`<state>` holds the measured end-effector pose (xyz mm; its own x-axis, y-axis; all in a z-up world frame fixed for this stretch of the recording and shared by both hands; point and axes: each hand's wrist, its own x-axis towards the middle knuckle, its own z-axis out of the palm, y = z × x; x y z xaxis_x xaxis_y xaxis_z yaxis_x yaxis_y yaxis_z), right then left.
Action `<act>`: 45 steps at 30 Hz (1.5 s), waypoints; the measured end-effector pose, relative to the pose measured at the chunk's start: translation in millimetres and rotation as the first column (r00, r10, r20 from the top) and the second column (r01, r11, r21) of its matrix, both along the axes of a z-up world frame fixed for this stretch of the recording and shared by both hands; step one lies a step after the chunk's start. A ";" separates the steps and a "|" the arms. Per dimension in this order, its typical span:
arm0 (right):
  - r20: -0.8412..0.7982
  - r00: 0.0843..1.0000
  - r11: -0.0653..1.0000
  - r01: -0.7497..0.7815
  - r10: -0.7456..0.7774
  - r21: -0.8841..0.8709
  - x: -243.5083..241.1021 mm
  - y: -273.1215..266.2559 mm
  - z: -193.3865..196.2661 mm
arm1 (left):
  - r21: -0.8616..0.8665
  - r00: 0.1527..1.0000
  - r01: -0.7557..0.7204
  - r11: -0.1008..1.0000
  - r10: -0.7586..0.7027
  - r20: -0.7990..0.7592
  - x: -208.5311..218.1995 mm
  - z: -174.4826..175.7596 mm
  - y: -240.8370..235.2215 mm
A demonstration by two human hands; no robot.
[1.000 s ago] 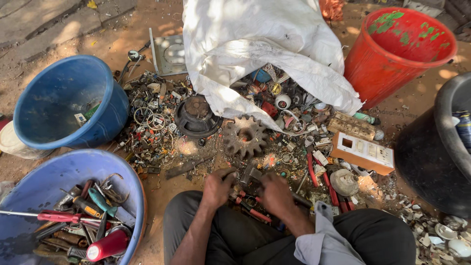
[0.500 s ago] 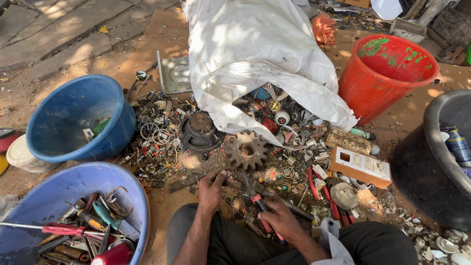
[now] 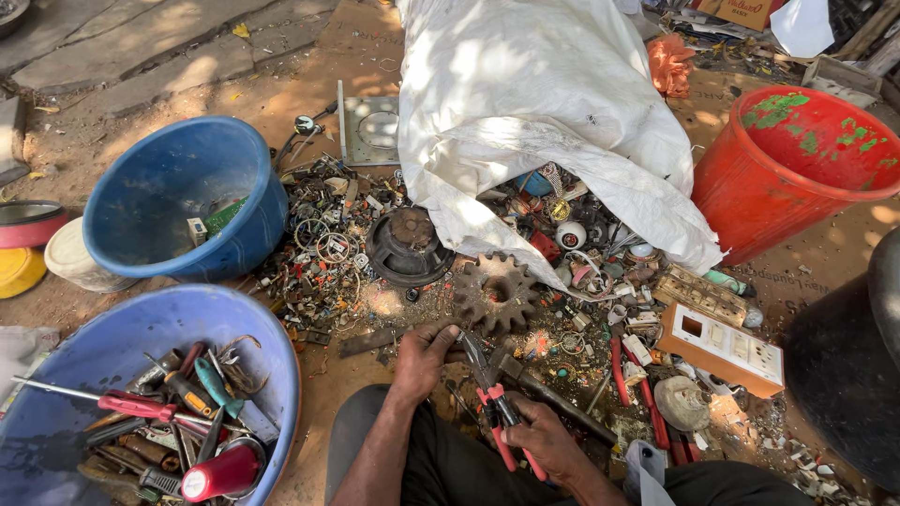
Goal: The person sits on the ground and uses pliers and a hammer to remove a small metal piece from a large gear. They repeatedly strike the gear with the hammer and use pliers to pull out the piece, then place it into a blue bucket.
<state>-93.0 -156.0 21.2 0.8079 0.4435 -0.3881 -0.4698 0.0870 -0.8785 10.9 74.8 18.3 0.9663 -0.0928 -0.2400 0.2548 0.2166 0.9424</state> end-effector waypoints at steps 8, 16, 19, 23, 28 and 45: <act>0.156 0.988 0.994 0.021 -0.004 -0.109 0.5 0.2 -5.6 | 0.059 0.999 0.005 0.998 -0.002 -0.052 0.6 0.4 -1.2; 0.253 0.961 0.800 0.065 0.111 -0.597 0.2 11.7 -7.7 | 0.429 1.000 -0.025 0.903 0.022 0.012 -3.7 15.3 -8.1; 0.621 0.756 0.671 0.354 0.205 -0.652 -3.8 15.9 -14.5 | 0.640 0.994 -0.098 0.762 0.037 0.107 -9.7 22.2 -12.9; 0.767 0.618 0.701 0.471 0.172 -0.536 -6.5 18.6 -18.6 | 0.568 0.992 -0.120 0.815 0.113 0.048 -9.2 17.0 -17.2; 0.111 0.994 0.969 0.016 0.011 -0.245 -0.4 12.7 -7.6 | 0.162 0.986 -0.165 0.973 0.161 0.036 0.6 -8.1 -12.9; 0.143 0.990 0.984 0.015 0.011 -0.177 0.0 9.6 -7.0 | 0.262 0.991 -0.127 0.957 0.133 -0.006 1.8 -3.0 -5.7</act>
<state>-93.0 -146.5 14.2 0.8612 0.3764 -0.3414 -0.3388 -0.0756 -0.9378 12.7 69.1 15.2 0.9597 0.1020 -0.2619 0.2636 -0.0030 0.9646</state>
